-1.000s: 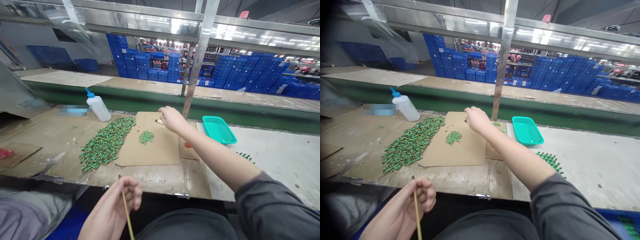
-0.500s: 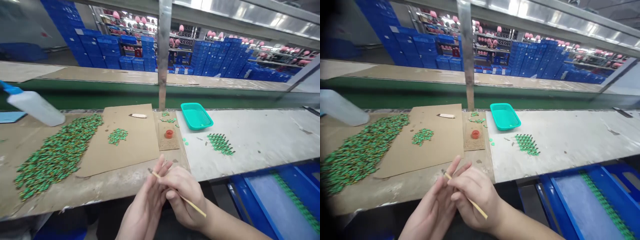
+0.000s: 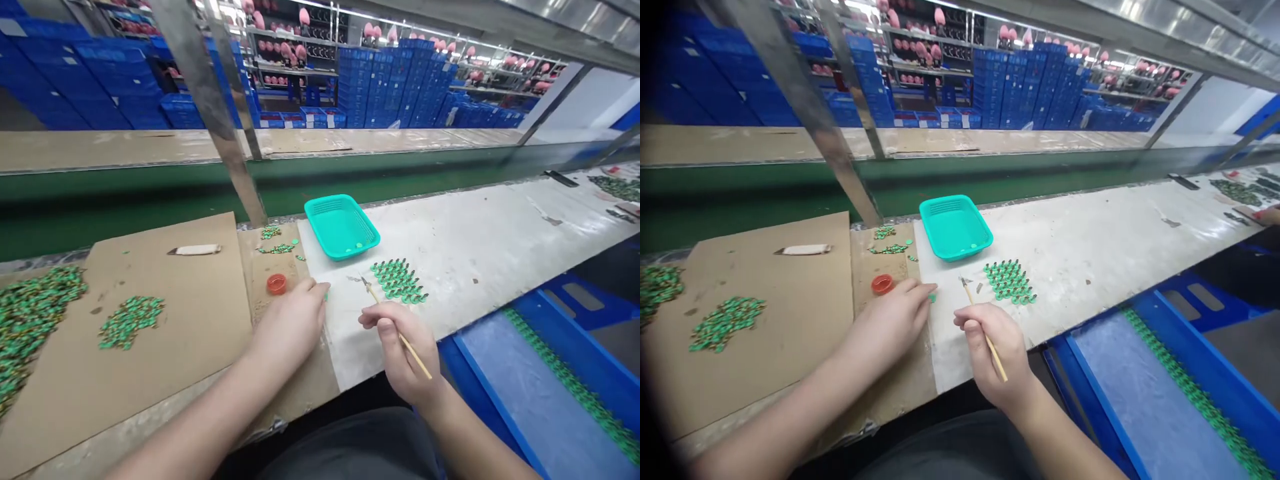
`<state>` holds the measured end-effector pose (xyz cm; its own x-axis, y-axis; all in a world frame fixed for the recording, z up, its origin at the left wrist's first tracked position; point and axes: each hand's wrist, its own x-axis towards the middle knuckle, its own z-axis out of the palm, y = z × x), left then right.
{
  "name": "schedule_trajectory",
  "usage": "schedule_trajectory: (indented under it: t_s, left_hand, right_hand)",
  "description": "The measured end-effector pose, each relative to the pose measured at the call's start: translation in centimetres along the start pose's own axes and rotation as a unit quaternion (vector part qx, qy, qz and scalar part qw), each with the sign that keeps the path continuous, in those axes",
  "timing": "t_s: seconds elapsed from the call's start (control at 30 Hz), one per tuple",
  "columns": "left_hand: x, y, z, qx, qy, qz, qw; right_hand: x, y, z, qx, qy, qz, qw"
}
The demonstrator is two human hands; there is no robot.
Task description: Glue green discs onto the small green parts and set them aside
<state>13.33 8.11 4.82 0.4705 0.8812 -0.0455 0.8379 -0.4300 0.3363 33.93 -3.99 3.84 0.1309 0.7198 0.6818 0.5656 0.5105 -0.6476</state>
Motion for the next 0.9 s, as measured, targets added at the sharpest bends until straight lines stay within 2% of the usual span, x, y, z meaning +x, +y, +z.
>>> schedule_trajectory:
  t_s: [0.13,0.3,0.4,0.47,0.53,0.6,0.7,0.77,0.8,0.9]
  left_hand:
    - [1.6,0.6,0.6,0.032,-0.027,0.017,0.999]
    - [0.8,0.0,-0.3,-0.015,-0.015,0.039,0.999]
    - [-1.7,-0.9,-0.9,-0.073,-0.021,0.04,0.996]
    - [-4.2,-1.7,-0.8,-0.115,-0.016,0.012,0.993]
    - [-6.9,-2.5,-0.2,-0.148,0.022,-0.042,0.988]
    - [-9.1,-3.3,0.6,-0.129,0.072,-0.077,0.986]
    - [-10.9,-4.4,1.3,-0.077,0.129,-0.084,0.985]
    - [-11.1,-5.3,1.1,-0.078,0.158,-0.044,0.983]
    - [-10.9,-5.8,0.9,-0.089,0.162,-0.004,0.983]
    - [-9.6,-7.0,0.2,-0.099,0.13,0.149,0.975]
  right_hand:
    - [-0.3,0.2,-1.3,0.004,-0.011,0.01,1.0]
    - [-0.9,0.8,-1.9,0.004,-0.016,0.026,1.0]
    - [-1.1,0.7,-1.9,0.003,-0.029,0.037,0.999]
    - [-1.1,0.5,-1.8,0.008,-0.041,0.042,0.998]
    - [-1.1,0.4,-1.6,0.017,-0.054,0.045,0.997]
    - [-1.2,0.4,-1.3,0.025,-0.063,0.05,0.996]
    - [-1.4,0.5,-0.6,0.034,-0.069,0.064,0.995]
    - [-1.6,0.5,-0.1,0.047,-0.072,0.077,0.993]
    - [-1.6,0.5,0.1,0.054,-0.073,0.086,0.992]
    - [-1.2,0.4,0.6,0.073,-0.08,0.107,0.988]
